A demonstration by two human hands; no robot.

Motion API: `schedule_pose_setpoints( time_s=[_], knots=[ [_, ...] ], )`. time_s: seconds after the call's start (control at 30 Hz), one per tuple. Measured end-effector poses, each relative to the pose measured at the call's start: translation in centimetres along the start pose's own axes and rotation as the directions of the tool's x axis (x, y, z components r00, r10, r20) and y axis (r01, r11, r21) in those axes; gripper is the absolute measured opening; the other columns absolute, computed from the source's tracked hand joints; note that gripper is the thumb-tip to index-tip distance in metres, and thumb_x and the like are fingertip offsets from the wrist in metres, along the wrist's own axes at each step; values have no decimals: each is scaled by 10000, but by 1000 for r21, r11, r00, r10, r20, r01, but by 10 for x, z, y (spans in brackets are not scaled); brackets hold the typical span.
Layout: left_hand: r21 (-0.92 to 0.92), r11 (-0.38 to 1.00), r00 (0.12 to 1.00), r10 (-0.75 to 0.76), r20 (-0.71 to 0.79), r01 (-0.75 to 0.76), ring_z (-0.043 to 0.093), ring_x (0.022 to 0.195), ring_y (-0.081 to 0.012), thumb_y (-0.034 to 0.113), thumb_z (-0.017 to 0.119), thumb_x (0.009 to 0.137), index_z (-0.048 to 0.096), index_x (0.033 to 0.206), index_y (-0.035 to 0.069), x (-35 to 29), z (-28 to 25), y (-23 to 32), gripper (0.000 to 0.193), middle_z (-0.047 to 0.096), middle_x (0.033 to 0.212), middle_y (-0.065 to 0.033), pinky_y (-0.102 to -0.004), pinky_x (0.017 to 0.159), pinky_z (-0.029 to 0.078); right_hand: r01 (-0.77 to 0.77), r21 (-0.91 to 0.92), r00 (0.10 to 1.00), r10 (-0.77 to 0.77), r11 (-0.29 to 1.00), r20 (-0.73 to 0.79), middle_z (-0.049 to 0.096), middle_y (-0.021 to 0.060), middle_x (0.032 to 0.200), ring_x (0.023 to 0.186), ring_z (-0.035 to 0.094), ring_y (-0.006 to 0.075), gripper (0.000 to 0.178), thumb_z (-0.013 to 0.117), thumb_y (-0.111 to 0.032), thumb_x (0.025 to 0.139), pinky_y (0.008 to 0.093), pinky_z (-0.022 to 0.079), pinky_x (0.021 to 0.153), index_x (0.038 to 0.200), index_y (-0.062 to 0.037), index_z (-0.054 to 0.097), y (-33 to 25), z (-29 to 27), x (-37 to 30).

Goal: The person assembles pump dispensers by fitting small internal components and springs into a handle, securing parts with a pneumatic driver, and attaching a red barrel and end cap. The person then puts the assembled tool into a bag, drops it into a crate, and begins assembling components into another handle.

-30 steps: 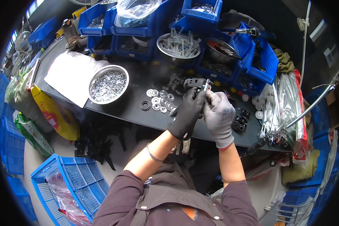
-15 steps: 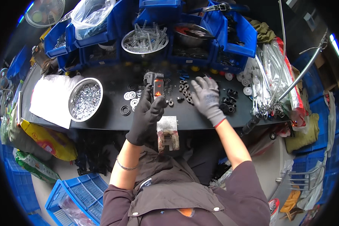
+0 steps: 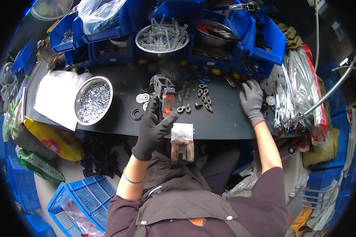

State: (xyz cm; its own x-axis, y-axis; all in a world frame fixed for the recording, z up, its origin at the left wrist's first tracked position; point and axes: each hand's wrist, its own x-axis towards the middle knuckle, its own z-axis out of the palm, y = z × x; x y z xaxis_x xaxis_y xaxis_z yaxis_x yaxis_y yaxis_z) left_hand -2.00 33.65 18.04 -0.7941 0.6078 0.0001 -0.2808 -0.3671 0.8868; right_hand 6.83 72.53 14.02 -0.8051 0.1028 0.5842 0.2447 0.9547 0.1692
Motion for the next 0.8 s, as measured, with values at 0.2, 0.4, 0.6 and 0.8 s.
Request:
schedule_pose_setpoints(
  time_s=[0.2,0.4,0.6,0.8],
  knots=[
    [72,997,1000,28,-2,-28,543,1061,-97,7,685,872,379,1411,-24,7,10,3,620,548,1263,-60,-246,904,455,258,572,924,-371,779,89,641,93,1050,948,628,298,282,674,-202,795,407,509,809,1059,-105,679,-131,-34,30],
    [187,976,993,104,49,-112,502,1230,-149,-34,747,804,371,1417,-30,-3,6,-1,719,509,1358,-89,-300,1023,425,107,530,933,-269,841,239,641,104,905,811,655,264,200,677,-181,824,381,526,692,997,-83,699,-133,-27,32],
    [433,865,955,154,253,-254,545,1161,-142,41,799,776,365,1440,27,-12,-6,0,794,569,1267,-93,-310,970,462,-425,897,899,171,121,403,693,49,906,841,638,88,168,695,27,814,227,502,764,982,26,710,-157,-125,39],
    [662,505,831,290,474,-554,626,636,-282,119,825,683,233,1527,69,-21,10,22,1032,650,827,-138,-362,593,496,-332,930,941,126,159,315,692,58,905,822,634,89,176,681,42,810,231,504,756,981,20,714,-154,-157,35]
  ],
)
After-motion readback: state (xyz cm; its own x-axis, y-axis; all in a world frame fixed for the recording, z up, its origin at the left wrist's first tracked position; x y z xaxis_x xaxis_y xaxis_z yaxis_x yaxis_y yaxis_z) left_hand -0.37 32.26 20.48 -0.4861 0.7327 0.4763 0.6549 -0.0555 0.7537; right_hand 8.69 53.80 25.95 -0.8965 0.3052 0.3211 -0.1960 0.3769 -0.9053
